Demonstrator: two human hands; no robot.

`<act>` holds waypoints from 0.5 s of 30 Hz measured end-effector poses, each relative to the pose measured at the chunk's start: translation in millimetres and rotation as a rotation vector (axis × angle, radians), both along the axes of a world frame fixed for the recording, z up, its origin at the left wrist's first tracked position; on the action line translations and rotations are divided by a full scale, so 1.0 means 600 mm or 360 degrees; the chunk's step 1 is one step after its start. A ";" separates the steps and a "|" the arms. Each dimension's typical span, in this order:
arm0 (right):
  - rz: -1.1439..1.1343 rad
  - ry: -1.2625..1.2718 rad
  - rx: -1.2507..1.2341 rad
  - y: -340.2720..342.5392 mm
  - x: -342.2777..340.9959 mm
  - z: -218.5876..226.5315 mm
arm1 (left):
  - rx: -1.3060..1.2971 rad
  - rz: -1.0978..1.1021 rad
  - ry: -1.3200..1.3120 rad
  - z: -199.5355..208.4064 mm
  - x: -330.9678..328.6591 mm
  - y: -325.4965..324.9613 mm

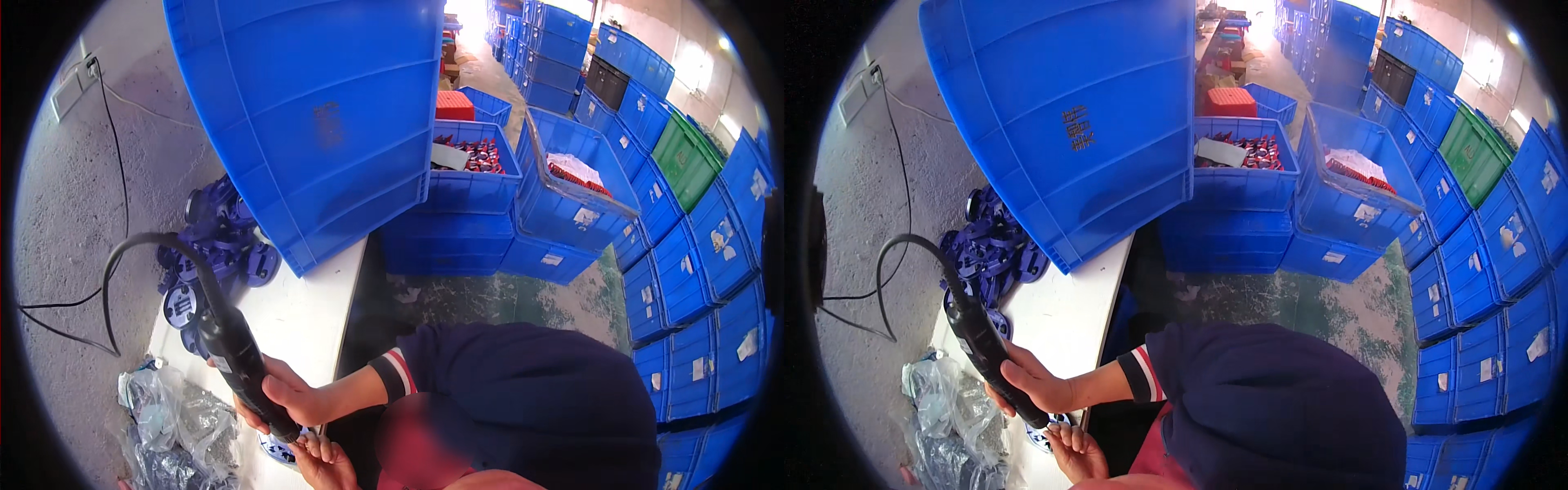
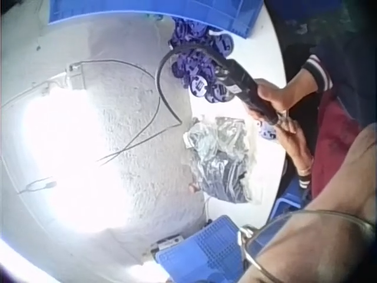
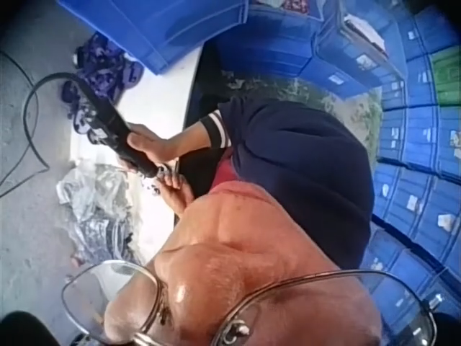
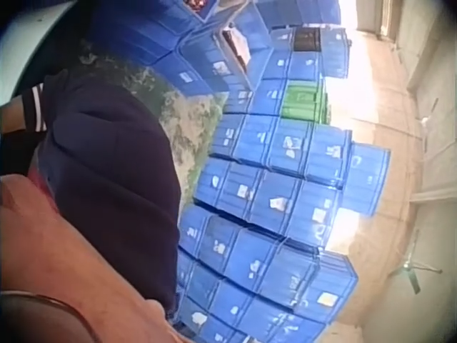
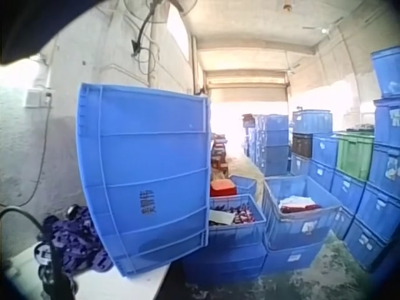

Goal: Assembling plastic toy components using an electric screwdriver at a factory workbench.

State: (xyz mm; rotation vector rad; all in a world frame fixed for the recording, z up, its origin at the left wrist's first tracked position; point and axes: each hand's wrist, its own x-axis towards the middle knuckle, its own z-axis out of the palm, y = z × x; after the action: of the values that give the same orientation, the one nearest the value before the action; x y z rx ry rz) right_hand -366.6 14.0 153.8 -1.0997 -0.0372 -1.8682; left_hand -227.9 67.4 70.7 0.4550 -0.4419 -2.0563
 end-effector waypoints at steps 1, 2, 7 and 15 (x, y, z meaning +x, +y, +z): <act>-0.0002 0.0002 -0.0002 0.000 0.001 -0.001 | -0.0002 -0.0002 0.0002 0.001 -0.002 0.002; 0.0001 0.0011 -0.0014 -0.001 0.002 -0.002 | -0.0010 0.0006 -0.0027 0.004 -0.005 0.003; -0.0010 0.0052 -0.0020 0.000 0.013 -0.007 | -0.0006 -0.0100 -0.0104 0.016 0.011 0.006; 0.0115 0.0062 -0.0010 0.003 0.016 0.008 | -0.0165 -0.0009 -0.0024 0.001 -0.001 0.005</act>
State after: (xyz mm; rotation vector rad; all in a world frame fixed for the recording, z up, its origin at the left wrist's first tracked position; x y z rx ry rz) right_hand -356.8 15.8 158.5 -1.1246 -0.0593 -1.7829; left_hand -228.3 70.2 71.2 0.4075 -0.5564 -2.0260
